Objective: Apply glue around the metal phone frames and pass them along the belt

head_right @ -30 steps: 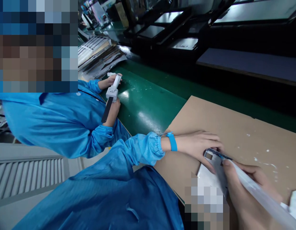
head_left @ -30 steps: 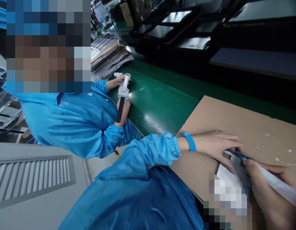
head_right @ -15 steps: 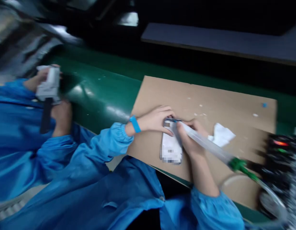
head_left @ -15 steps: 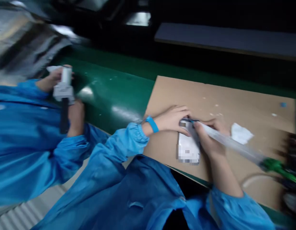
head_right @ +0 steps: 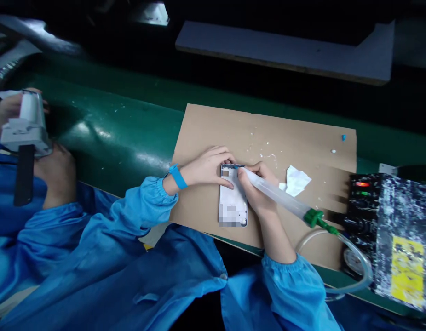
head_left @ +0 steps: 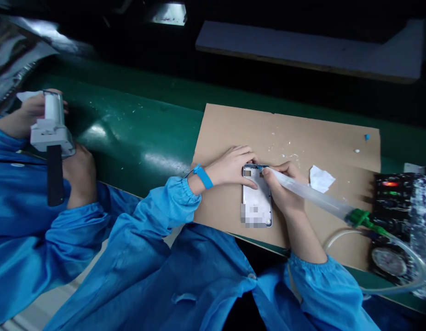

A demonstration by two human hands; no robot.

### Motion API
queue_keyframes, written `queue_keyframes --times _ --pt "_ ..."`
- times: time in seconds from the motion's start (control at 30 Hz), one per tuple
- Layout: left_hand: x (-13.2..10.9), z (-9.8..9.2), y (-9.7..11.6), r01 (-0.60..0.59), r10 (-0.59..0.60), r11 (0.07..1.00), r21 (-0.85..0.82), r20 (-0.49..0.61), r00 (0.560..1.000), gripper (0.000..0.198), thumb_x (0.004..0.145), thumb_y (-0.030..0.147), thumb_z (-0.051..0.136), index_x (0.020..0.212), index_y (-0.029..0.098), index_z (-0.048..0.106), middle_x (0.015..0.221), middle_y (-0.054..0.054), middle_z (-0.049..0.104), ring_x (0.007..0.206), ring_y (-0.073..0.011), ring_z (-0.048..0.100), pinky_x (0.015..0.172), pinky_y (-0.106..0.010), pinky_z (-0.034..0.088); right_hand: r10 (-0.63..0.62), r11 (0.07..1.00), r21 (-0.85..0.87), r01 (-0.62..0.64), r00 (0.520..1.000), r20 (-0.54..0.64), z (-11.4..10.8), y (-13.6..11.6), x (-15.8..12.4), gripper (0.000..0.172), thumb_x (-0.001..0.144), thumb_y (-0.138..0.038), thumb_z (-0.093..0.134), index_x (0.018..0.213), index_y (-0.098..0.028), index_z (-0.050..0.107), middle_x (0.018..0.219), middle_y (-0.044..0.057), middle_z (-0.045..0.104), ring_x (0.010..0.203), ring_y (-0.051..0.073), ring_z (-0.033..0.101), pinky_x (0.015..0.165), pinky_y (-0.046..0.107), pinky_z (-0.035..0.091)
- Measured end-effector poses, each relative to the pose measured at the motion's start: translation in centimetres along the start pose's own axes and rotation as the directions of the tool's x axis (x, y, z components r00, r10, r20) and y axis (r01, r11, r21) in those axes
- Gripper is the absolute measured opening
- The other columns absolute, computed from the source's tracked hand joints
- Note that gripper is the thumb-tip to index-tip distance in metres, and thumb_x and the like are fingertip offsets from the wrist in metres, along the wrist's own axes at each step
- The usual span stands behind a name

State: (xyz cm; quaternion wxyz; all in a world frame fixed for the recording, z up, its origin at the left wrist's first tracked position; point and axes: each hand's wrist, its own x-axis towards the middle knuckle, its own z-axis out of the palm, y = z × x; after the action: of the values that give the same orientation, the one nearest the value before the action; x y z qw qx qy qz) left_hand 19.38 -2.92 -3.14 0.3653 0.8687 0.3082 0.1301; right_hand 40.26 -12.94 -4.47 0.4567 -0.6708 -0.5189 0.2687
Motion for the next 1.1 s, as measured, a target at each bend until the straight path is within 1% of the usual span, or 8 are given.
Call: queue_keyframes --times 0.2,0.33,0.47,0.67,0.8,0.93,1.1 --pt "0.06 -0.19 0.17 -0.002 0.002 1.000 -0.007 0.015 1.000 0.059 0.083 0.051 0.103 0.123 0.021 0.072 0.131 -0.011 0.072 0.127 -0.0314 0.067 0.113 -0.046 0.052 -0.015 0.999 -0.037 0.014 1.000 -0.016 -0.17 0.40 0.06 0.041 0.090 -0.061 0.083 0.084 -0.024 0.068 0.079 0.006 0.074 0.066 0.023 0.065 0.058 0.033 0.048" --pt "0.09 -0.30 0.19 -0.006 0.007 1.000 -0.017 0.017 1.000 0.060 0.083 0.055 0.103 0.121 0.021 0.072 0.131 -0.011 0.072 0.128 -0.0316 0.067 0.114 -0.047 0.051 -0.023 0.999 -0.038 0.022 0.999 -0.025 -0.16 0.38 0.20 0.042 0.089 -0.063 0.083 0.084 -0.024 0.068 0.078 0.007 0.074 0.064 0.023 0.063 0.055 0.033 0.047" --pt "0.11 -0.19 0.07 -0.011 0.011 1.000 -0.012 0.013 1.000 0.059 0.082 0.054 0.103 0.121 0.022 0.072 0.129 -0.011 0.072 0.126 -0.0315 0.067 0.114 -0.047 0.051 -0.028 0.999 -0.040 0.026 0.999 -0.039 -0.11 0.34 0.21 0.043 0.089 -0.064 0.083 0.082 -0.025 0.067 0.077 0.007 0.072 0.064 0.024 0.062 0.054 0.033 0.046" --pt "0.04 -0.29 0.26 -0.009 0.009 1.000 -0.007 0.010 1.000 0.057 0.082 0.047 0.104 0.121 0.020 0.072 0.129 -0.011 0.072 0.126 -0.0308 0.068 0.113 -0.046 0.051 -0.023 1.000 -0.022 0.022 0.999 -0.031 -0.09 0.41 0.13 0.041 0.090 -0.061 0.083 0.083 -0.024 0.068 0.078 0.007 0.073 0.065 0.023 0.063 0.055 0.032 0.046" --pt "-0.02 -0.41 0.39 -0.003 0.003 1.000 -0.013 0.019 1.000 0.057 0.083 0.050 0.103 0.122 0.022 0.072 0.131 -0.010 0.072 0.127 -0.0309 0.067 0.113 -0.046 0.051 -0.018 1.000 -0.003 0.018 1.000 -0.025 -0.01 0.15 0.20 0.040 0.089 -0.060 0.082 0.082 -0.024 0.065 0.076 0.006 0.073 0.064 0.023 0.064 0.056 0.033 0.047" --pt "0.02 -0.32 0.25 0.009 -0.009 1.000 -0.012 0.017 1.000 0.059 0.082 0.052 0.104 0.120 0.022 0.071 0.130 -0.010 0.072 0.128 -0.0317 0.067 0.114 -0.046 0.051 -0.014 1.000 -0.018 0.014 1.000 -0.021 -0.09 0.15 0.25 0.041 0.088 -0.061 0.082 0.079 -0.026 0.062 0.071 0.004 0.068 0.060 0.022 0.059 0.054 0.033 0.044" --pt "0.07 -0.19 0.06 -0.014 0.014 1.000 -0.006 0.013 1.000 0.061 0.083 0.055 0.103 0.121 0.021 0.071 0.132 -0.011 0.072 0.128 -0.0316 0.067 0.114 -0.046 0.051 -0.023 0.999 -0.046 0.022 1.000 -0.017 -0.33 0.80 0.25 0.041 0.089 -0.061 0.084 0.081 -0.025 0.066 0.075 0.005 0.071 0.062 0.023 0.061 0.054 0.033 0.044"
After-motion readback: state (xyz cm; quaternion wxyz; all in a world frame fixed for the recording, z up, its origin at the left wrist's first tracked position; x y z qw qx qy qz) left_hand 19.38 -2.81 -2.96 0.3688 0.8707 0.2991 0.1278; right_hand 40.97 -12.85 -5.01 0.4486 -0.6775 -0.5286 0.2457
